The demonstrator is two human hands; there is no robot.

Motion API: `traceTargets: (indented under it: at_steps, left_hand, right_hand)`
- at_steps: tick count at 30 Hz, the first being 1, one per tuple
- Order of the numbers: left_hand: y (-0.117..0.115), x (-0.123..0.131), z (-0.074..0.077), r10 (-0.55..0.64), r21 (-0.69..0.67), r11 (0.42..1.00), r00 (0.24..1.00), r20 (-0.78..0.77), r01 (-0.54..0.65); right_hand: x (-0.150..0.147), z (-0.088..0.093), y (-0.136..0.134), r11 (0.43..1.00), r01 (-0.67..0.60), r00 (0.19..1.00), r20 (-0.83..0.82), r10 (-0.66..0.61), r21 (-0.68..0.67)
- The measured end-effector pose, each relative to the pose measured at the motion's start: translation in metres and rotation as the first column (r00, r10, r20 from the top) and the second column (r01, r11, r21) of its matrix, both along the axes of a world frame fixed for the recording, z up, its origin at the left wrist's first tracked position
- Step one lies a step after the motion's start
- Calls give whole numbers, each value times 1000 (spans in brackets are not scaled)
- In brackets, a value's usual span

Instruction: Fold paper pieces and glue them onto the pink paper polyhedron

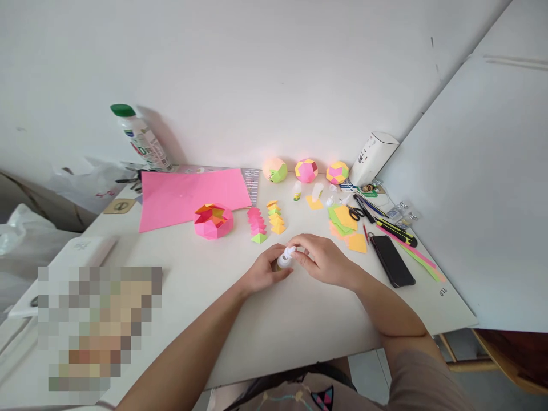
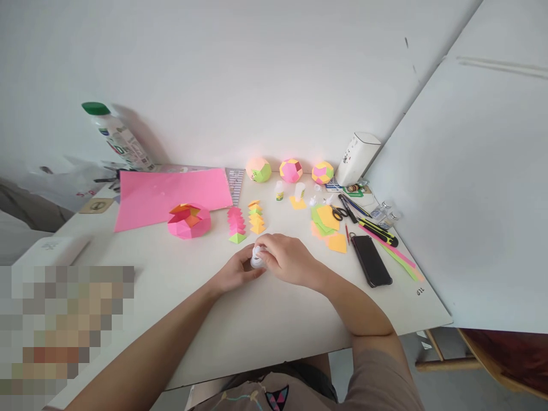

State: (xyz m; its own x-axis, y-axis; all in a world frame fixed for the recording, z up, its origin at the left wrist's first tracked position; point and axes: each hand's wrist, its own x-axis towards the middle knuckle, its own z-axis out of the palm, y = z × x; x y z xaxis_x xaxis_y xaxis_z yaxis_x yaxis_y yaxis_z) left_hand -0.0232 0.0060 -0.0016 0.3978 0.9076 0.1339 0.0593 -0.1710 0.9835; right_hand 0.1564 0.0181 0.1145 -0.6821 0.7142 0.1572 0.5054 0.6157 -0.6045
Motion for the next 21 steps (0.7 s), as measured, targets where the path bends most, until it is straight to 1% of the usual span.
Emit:
traceTargets:
  at_steps: [3, 8, 13, 16, 18, 21]
  left_hand:
    - [0, 0, 1, 2, -9, 1000, 1000, -17, -2]
    - [1, 0, 2, 5, 8, 1000, 1000, -14, -5]
    - [1, 1, 4, 11, 12, 1000, 1000, -28, -11]
    - [0, 1, 5, 6, 0, 1000, 1000, -19, -6]
    - [0, 2, 5, -3, -1, 1000, 1000, 6, 3]
    - [0, 2, 5, -2, -3, 1000, 1000, 16, 2]
  right_hand:
    - [-3, -9, 9, 995, -1, 999, 35, 5, -104]
    - [-8, -20, 15, 990, -17, 997, 66, 26, -137]
    - [-7, -18, 13, 991, -24, 996, 81, 35, -134]
    - [-6, -18, 13, 989, -65, 995, 60, 73, -134]
    - [-6, -20, 13, 989, -100, 993, 52, 106, -108]
    - [-7, -24, 14, 990, -136, 989, 58, 138, -33]
